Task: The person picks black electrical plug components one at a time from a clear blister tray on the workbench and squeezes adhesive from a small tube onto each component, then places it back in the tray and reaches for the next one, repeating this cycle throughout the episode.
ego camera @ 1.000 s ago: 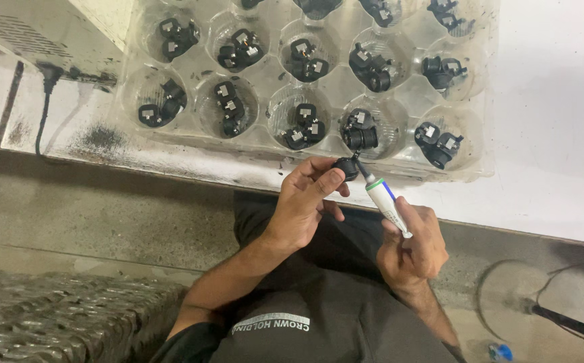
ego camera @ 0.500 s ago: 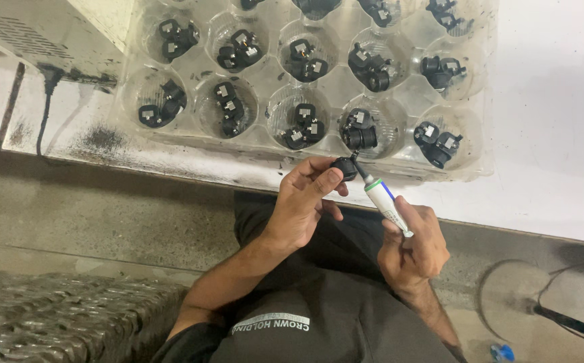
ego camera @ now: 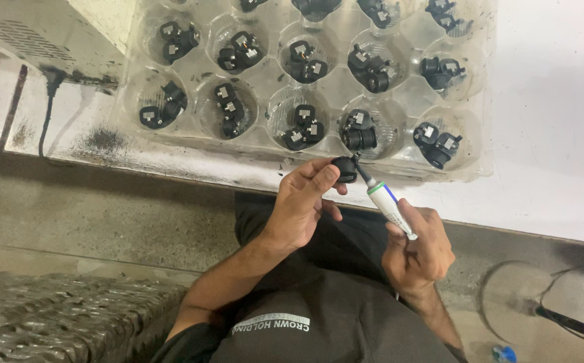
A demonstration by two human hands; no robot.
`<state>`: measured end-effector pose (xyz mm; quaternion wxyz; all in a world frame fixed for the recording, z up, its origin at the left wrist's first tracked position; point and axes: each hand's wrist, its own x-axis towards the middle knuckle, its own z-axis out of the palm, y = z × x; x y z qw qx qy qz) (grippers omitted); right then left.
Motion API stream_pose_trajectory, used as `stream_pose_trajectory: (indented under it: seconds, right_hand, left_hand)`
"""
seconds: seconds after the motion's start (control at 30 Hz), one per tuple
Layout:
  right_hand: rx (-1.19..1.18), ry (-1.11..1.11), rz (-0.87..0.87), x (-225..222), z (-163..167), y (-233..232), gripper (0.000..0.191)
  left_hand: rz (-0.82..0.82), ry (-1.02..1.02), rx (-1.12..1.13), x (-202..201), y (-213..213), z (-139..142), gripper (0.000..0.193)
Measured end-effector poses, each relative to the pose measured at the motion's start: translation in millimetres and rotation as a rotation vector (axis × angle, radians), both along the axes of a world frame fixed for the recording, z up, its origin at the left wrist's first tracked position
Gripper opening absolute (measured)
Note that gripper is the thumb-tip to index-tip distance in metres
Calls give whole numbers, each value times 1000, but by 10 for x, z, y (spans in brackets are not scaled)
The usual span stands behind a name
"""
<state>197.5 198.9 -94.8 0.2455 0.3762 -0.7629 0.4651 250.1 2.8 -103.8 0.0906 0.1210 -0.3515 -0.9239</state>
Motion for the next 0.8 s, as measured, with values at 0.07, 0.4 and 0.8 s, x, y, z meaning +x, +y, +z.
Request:
stream_pose_trajectory:
  seconds: [0.07,0.4,0.8]
  right_hand:
    - [1,-12,13,1,11,19,31]
    - [10,-15,8,-32,130,50,34]
    - [-112,-75,-229,-434,81,402,27]
  left_hand:
    - [-8,-6,-3,2,-5,-5,35]
    - [-29,17,21,-144,-36,13,26]
    - [-265,9,-738,-1888,-455,335,47]
